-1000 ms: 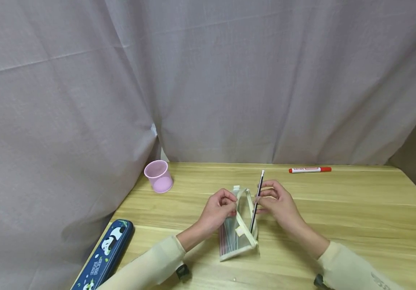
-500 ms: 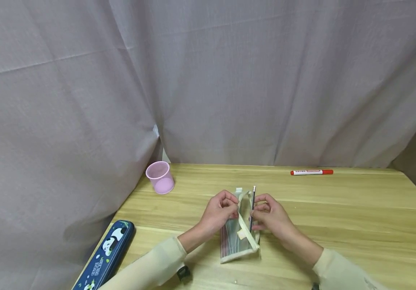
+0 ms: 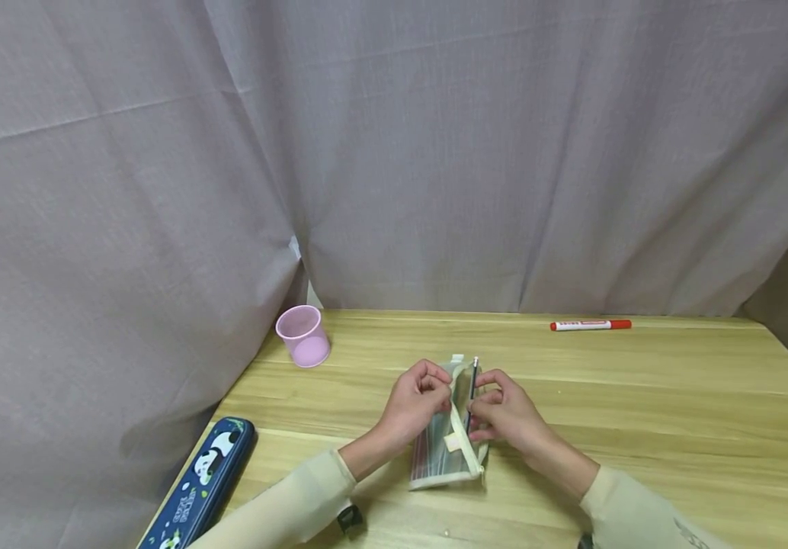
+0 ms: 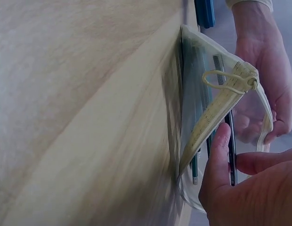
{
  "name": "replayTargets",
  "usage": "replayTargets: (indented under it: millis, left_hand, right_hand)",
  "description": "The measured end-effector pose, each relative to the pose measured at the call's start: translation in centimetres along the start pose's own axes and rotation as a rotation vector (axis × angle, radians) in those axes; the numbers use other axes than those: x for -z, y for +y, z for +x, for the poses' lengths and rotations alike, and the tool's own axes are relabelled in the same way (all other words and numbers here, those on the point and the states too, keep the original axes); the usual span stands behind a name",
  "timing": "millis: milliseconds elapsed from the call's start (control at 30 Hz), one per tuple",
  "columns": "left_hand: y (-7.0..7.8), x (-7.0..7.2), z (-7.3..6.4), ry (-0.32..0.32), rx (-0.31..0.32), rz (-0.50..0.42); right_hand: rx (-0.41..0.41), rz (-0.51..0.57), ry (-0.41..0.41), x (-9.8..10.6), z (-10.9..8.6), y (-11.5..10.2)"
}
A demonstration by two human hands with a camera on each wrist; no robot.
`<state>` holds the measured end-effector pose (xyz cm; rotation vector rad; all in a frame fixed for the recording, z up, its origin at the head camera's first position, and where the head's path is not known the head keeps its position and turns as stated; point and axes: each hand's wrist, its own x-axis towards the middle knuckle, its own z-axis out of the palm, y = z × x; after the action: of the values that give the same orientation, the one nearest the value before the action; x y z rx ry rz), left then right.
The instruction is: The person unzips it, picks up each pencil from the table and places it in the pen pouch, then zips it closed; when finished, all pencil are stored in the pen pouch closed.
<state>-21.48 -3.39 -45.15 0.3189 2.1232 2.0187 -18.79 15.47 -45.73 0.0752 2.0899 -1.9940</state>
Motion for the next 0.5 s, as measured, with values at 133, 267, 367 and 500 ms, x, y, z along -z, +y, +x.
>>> replayTargets:
  millis: [133,267,367,500]
  left_hand:
    - [0.15,-0.08,0.03,0.002,0.015,-0.005]
    - [0.33,-0.22,0.13,0.005,0.025,0.007]
    - [0.50,-0.31,0.19,0.005,0.027,0.023]
    - [0.61,-0.33,0.23,-0.002,0.041,0.035]
  right_hand:
    - [-0.013,-0.011,0.016,0.15,0.01,-0.21]
    - [-0.035,-0.029,0.007,0.49,0.13,-0.46]
    - [-0.042,-0.050,-0.015,0.72,0.32,-0.49]
    - [-0.049,-0.063,-0.039,0.76,0.37,-0.42]
